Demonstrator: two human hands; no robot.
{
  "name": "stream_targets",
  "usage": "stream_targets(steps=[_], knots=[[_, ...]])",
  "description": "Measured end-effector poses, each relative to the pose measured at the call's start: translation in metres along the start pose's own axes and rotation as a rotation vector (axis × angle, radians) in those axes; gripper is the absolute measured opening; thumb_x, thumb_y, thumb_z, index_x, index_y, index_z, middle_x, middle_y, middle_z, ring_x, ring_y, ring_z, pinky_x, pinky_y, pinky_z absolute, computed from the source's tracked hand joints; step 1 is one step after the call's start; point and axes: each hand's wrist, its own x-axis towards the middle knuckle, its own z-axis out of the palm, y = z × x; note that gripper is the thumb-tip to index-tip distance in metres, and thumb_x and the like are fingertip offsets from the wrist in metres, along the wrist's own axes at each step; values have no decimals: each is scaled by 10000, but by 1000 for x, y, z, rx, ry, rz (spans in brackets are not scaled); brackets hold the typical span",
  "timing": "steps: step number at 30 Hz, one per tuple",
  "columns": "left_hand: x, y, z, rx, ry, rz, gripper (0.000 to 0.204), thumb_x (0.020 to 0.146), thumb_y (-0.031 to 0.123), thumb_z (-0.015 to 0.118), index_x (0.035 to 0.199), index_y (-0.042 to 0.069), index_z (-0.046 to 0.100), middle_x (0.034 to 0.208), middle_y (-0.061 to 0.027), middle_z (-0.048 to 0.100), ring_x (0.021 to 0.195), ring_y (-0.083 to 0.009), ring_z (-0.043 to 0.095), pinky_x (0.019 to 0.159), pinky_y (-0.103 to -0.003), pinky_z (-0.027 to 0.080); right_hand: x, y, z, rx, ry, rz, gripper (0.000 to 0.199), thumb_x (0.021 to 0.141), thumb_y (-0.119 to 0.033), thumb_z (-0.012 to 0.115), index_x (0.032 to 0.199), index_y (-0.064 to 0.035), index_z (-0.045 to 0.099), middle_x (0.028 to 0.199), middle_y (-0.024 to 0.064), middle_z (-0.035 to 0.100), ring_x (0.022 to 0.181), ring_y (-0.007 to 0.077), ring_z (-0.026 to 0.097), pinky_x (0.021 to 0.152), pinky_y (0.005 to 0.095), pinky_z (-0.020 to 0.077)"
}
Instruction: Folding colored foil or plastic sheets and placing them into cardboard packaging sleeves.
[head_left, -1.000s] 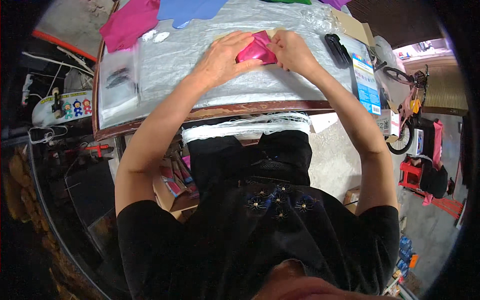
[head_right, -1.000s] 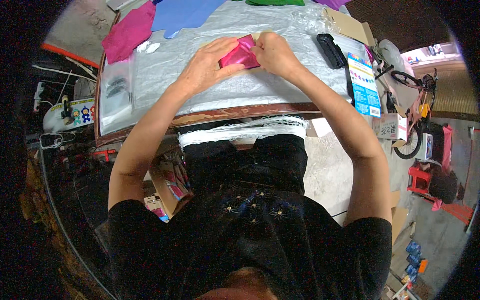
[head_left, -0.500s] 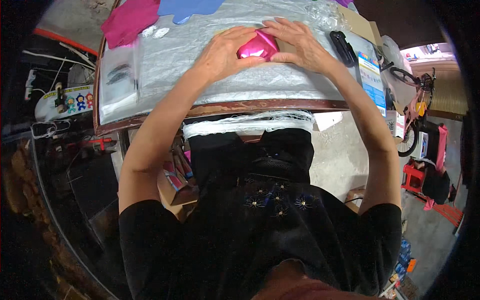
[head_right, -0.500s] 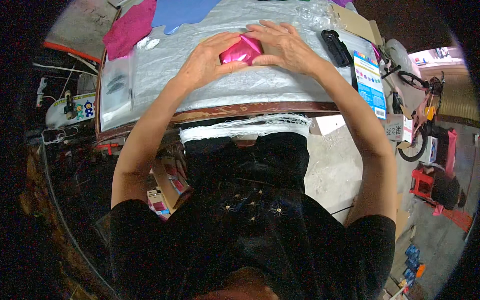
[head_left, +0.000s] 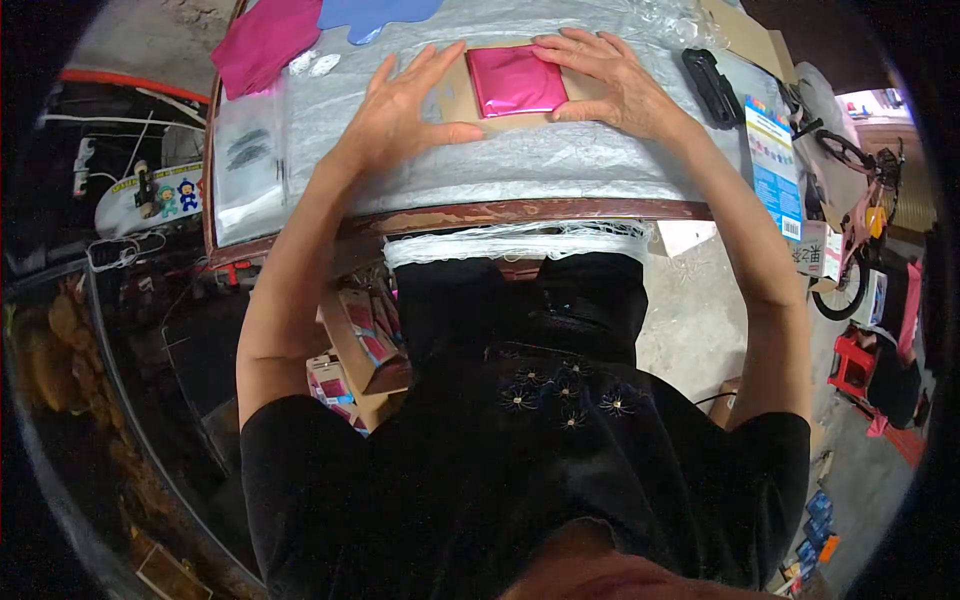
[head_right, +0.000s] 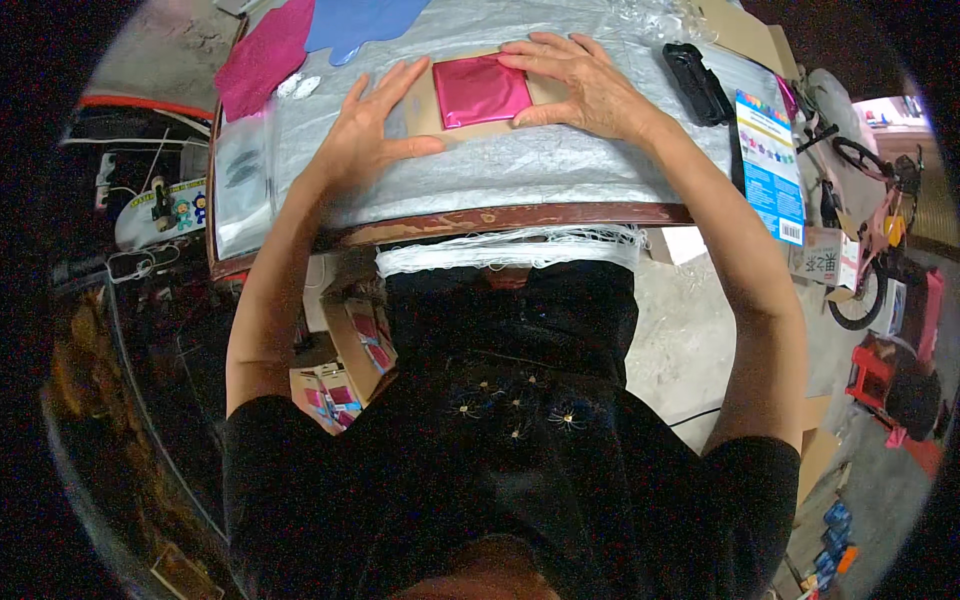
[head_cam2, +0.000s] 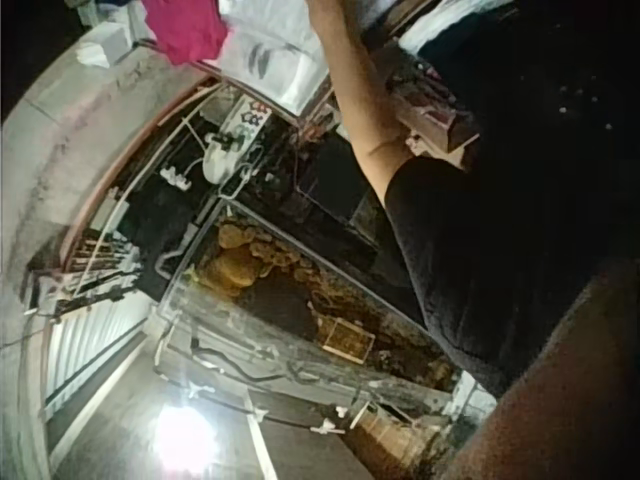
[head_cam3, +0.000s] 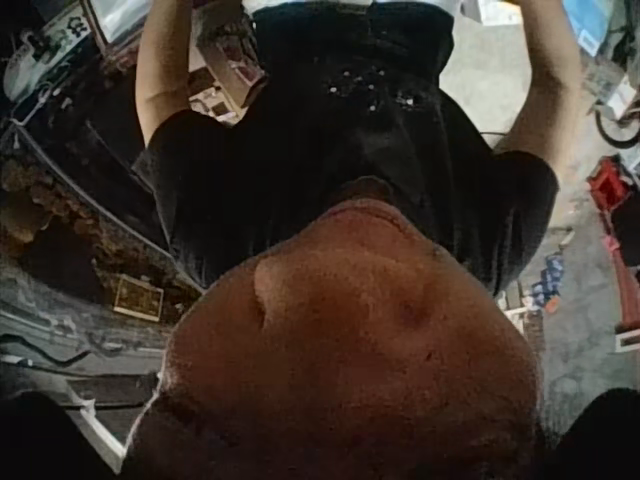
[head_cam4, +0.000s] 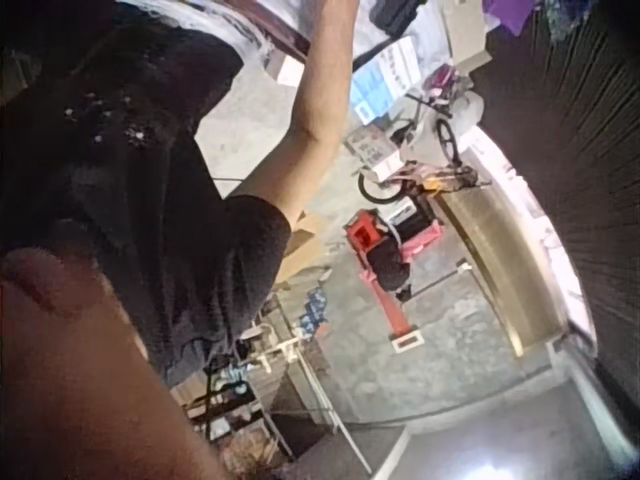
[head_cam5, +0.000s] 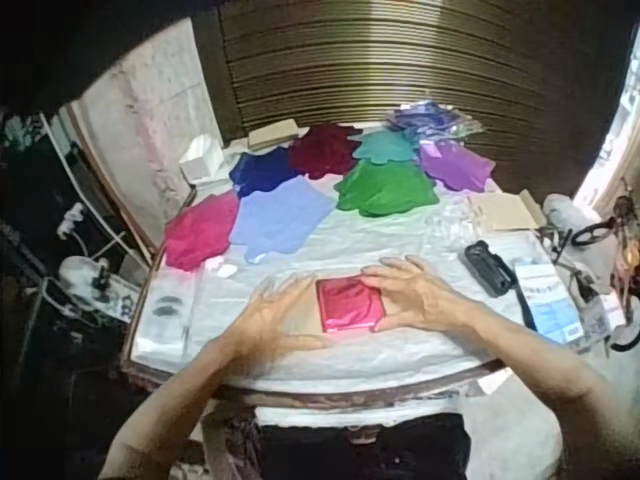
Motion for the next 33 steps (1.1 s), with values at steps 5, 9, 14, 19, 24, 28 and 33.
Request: stream_targets(steps=[5,9,14,19,24,28,33], knots=[[15,-3,-6,126,5,37,906,822,649,695,1535,171,407,1525,-176,460,1492,-302,314,1245,-516,133,2,3,3,32,20,3,826,758,-587,734,1473,-233,516,1549,4,459,1492,281,306,1237,549,150],[41,19,10,50,93,249,726,888,566,672,1482,188,495,1519,-143,478,1475,-304,344,1240,-505,170,0,7,2,61,27,20,832,732,-626,738,1446,-241,547,1536,-11,473,1492,276,305,1246,542,153],[45,24,29,-21,56,283,557,927,480,665,1388,173,603,1505,-118,499,1446,-308,390,1223,-495,230,0,-7,1,69,119,17,651,854,-495,724,1409,-183,585,1501,21,518,1469,279,356,1232,529,207],[42,21,28,4,75,282,519,929,461,672,1353,164,634,1493,-125,512,1431,-317,410,1214,-494,255,-9,-34,-47,302,540,18,352,810,-342,778,914,-11,720,964,217,706,892,367,684,782,442,538],[50,27,29,-26,78,309,512,928,457,674,1346,164,641,1480,-133,524,1427,-324,416,1211,-497,266,-59,21,-6,-6,175,205,417,997,-227,591,1405,-142,583,1474,60,548,1434,258,426,1220,479,231],[50,27,32,-38,80,297,506,927,453,677,1339,161,646,1470,-136,533,1423,-324,421,1207,-501,274,-47,10,-2,41,185,204,378,1024,-143,531,1398,-124,584,1462,72,559,1421,257,447,1217,465,244],[53,28,34,-38,98,289,512,921,455,684,1337,158,648,1462,-137,541,1418,-325,430,1202,-501,283,-28,0,-2,106,203,188,408,1023,-156,537,1429,-124,550,1484,75,534,1426,264,436,1222,470,233]])
